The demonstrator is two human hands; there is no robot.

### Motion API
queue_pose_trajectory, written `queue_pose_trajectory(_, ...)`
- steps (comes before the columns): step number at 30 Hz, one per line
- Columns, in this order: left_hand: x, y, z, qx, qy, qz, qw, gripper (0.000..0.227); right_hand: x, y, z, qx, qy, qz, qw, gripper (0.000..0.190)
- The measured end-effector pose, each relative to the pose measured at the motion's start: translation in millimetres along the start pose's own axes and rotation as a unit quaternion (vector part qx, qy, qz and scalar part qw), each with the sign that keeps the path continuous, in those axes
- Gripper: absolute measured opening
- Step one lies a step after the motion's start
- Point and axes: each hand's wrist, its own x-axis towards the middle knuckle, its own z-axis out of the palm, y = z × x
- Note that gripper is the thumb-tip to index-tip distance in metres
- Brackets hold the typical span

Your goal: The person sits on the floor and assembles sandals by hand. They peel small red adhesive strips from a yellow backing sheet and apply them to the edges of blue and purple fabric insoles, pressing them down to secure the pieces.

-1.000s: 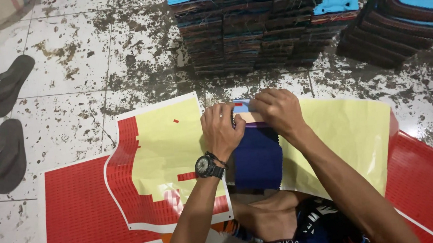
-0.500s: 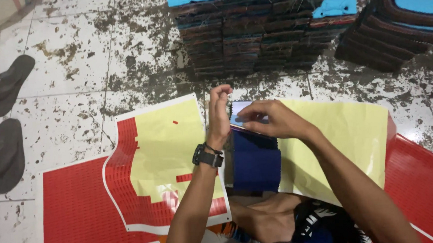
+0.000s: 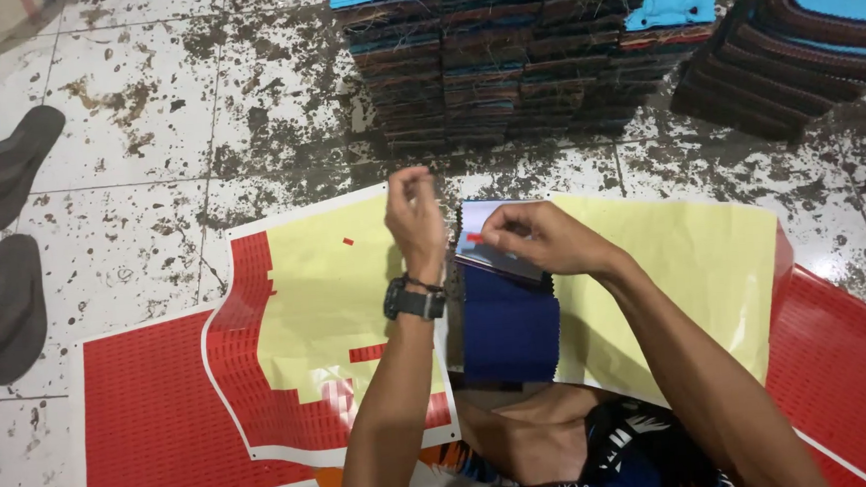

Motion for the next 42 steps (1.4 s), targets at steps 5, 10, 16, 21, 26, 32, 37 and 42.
queue_pose_trajectory(5, -14, -38, -10, 0.199, -0.032, 0.265, 0.943, 0.002, 18, 16, -8, -0.111, 0.048, 0.023, 0.992, 0.017)
queue_pose_trajectory(10, -27, -54, -11, 0.276, -0.016, 0.319, 0.906, 0.005, 33, 27, -8, -0.245, 0.030, 0.053, 0.968, 0.020)
queue_pose_trajectory(16, -27, -56, -9, 0.274, 0.027, 0.369, 0.888, 0.004, 40, 22, -5, -0.266, 0.007, 0.063, 0.962, 0.021)
queue_pose_trajectory(21, -30, -46, -10, 0.298, 0.045, 0.396, 0.867, 0.008, 47, 41, -2, -0.302, 0.005, 0.062, 0.951, 0.022)
queue_pose_trajectory(26, -35, -20, -16, 0.367, 0.038, 0.420, 0.829, 0.014, 47, 30, 9, -0.362, 0.024, 0.101, 0.926, 0.017)
queue_pose_trajectory(32, -32, -24, -13, 0.411, 0.037, 0.425, 0.806, 0.017, 45, 27, -9, -0.444, 0.057, 0.066, 0.892, 0.033)
queue_pose_trajectory(37, -27, -37, -8, 0.387, 0.047, 0.441, 0.808, 0.017, 33, 58, -11, -0.413, 0.106, -0.025, 0.904, 0.020)
queue_pose_trajectory(42, -28, -53, -7, 0.323, 0.070, 0.413, 0.849, 0.026, 20, 72, -5, -0.524, 0.219, -0.249, 0.785, 0.018)
